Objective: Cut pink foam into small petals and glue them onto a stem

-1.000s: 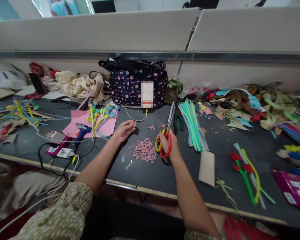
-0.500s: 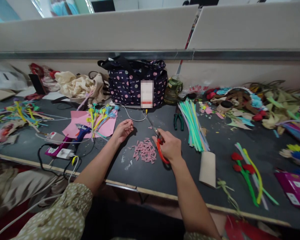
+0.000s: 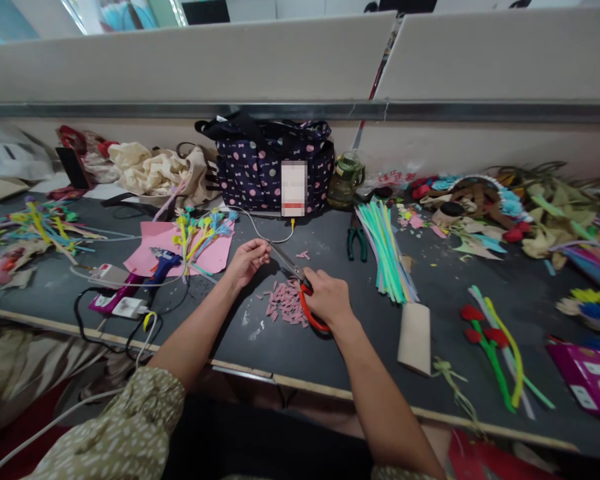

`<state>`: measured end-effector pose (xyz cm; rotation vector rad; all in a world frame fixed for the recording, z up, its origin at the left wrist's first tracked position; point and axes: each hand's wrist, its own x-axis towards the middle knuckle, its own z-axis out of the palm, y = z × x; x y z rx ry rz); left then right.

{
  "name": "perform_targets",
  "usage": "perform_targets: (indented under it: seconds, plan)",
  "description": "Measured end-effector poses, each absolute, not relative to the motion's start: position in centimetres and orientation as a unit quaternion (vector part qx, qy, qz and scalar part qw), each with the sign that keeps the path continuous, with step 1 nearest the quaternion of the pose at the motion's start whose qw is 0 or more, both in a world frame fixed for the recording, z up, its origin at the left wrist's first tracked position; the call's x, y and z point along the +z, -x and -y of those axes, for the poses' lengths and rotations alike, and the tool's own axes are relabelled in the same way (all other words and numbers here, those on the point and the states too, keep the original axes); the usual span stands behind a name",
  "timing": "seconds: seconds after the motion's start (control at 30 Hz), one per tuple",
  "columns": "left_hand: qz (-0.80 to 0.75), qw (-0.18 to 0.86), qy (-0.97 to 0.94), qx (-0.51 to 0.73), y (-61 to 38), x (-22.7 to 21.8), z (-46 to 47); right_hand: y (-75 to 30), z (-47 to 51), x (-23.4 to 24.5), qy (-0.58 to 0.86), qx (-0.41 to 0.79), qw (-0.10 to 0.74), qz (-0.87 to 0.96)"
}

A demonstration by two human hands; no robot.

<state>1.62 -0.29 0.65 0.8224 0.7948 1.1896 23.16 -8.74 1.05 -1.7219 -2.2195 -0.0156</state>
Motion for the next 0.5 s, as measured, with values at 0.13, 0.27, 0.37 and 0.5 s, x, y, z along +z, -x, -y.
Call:
perform_targets:
  seconds: [0.13,0.27,0.37,0.5]
  plan:
    - [-0.352,0.677,-0.366,0.532,-1.64,0.61,0.29,-22.77,8.85,1.17,0.612,-0.005,0.133,0.779]
    - [-0.351,0.677,-0.361,0.537,-1.61,0.56,0.22,-22.58,8.85,1.14,0.611,-0.016,0.102,0.785]
    - [-0.354,0.675,-0.361,0.538,-1.63,0.64,0.26,-22.54,8.87,1.11,0.615,-0.020,0.100,0.782]
    - [-0.351,0.673,-0.363,0.540,-1.67,0.67,0.32,-22.50,8.89,1.14,0.613,-0.026,0.097,0.784]
